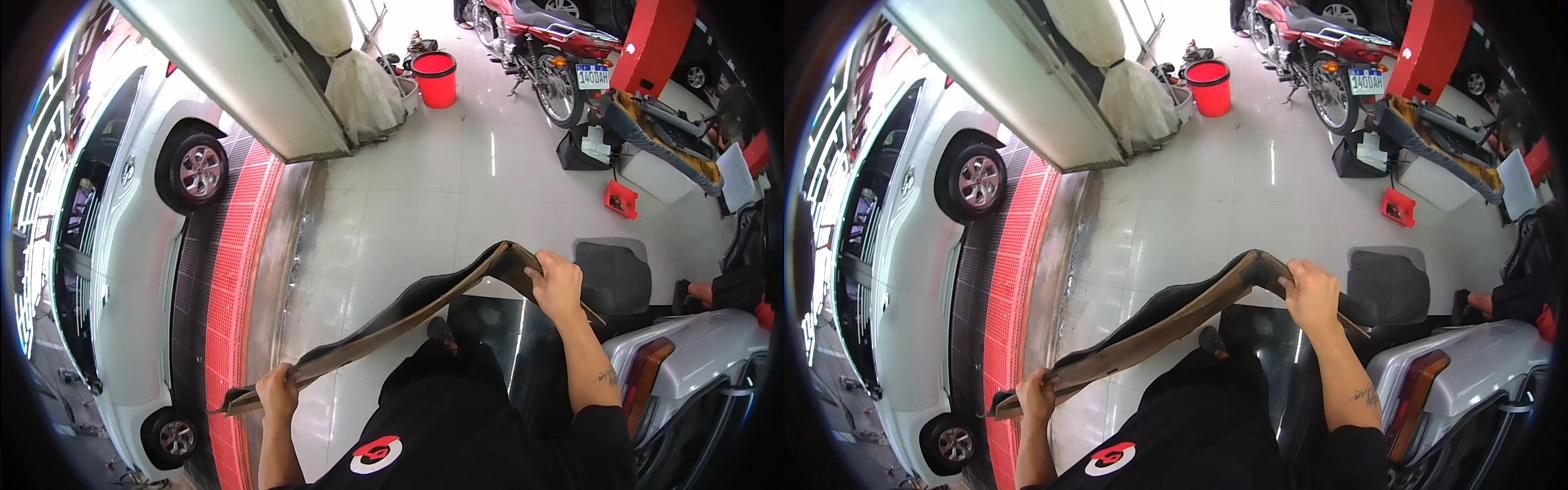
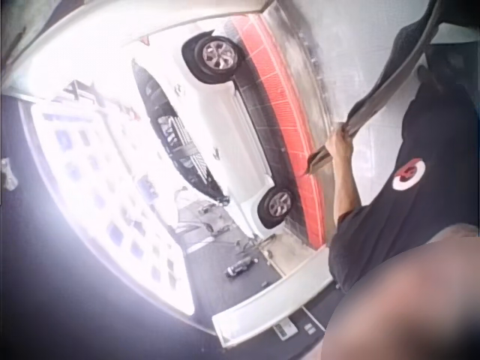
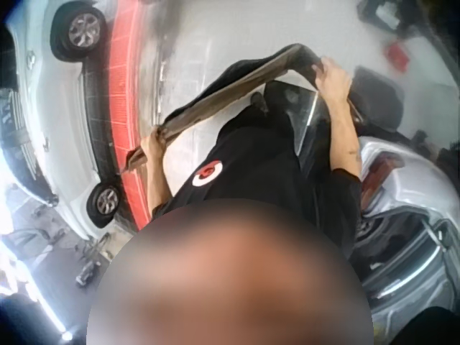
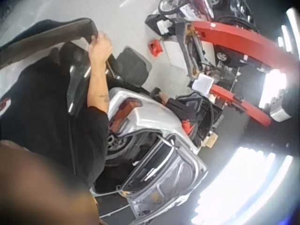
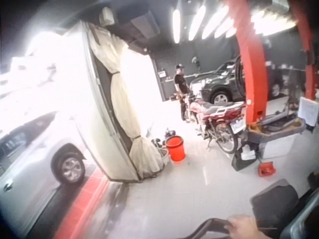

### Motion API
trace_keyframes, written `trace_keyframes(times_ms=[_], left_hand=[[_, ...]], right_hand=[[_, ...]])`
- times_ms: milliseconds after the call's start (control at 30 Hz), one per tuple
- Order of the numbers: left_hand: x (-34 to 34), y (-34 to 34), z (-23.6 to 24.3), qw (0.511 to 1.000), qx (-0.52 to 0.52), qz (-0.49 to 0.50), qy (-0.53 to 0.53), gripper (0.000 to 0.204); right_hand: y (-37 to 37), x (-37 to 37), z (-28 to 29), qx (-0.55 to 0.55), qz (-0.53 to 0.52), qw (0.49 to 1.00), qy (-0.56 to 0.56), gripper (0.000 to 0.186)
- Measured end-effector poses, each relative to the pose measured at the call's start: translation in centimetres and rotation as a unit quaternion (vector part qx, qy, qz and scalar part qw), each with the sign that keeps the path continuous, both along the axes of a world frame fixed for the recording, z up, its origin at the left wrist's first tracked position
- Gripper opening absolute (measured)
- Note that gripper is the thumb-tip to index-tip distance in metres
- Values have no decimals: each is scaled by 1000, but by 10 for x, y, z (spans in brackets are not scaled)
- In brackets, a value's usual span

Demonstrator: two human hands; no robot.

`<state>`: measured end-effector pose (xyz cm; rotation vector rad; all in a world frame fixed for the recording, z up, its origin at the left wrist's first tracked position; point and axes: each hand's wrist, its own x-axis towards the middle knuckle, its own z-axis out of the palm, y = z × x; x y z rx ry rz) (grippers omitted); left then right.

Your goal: The person removes a brown trunk cover and a black floor mat from the trunk of a silver car, then removes the spare tire and places it on the floor. The person also moves a partition wall and returns the trunk cover to the trunk.

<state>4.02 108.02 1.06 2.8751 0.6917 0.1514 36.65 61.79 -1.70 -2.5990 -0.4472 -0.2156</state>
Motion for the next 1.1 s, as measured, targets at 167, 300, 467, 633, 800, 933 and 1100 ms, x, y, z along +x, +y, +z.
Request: trace_keyframes(times_ms=[167,300,467,633,800,933,1100], left_hand=[[52,5,7,1000,-9,-2,-8,16],[105,13,6,999,-2,-14,-29,17],[188,13,5,998,8,-49,-42,13],[283,8,13,997,17,-61,-32,11],[365,3,16,998,20,-26,-47,13],[420,10,15,994,54,-65,-69,16],[499,24,2,988,43,-106,-102,17]], right_hand=[[8,54,5,-11,8,1000,-10,23],[6,93,3,16,0,999,-31,26],[-14,151,-10,25,-16,999,-28,24],[-30,233,-27,44,-23,998,-49,20],[-33,316,-29,68,-26,995,-71,17],[-29,367,-23,85,-50,992,-74,20],[-27,426,-20,77,-75,989,-104,16]])
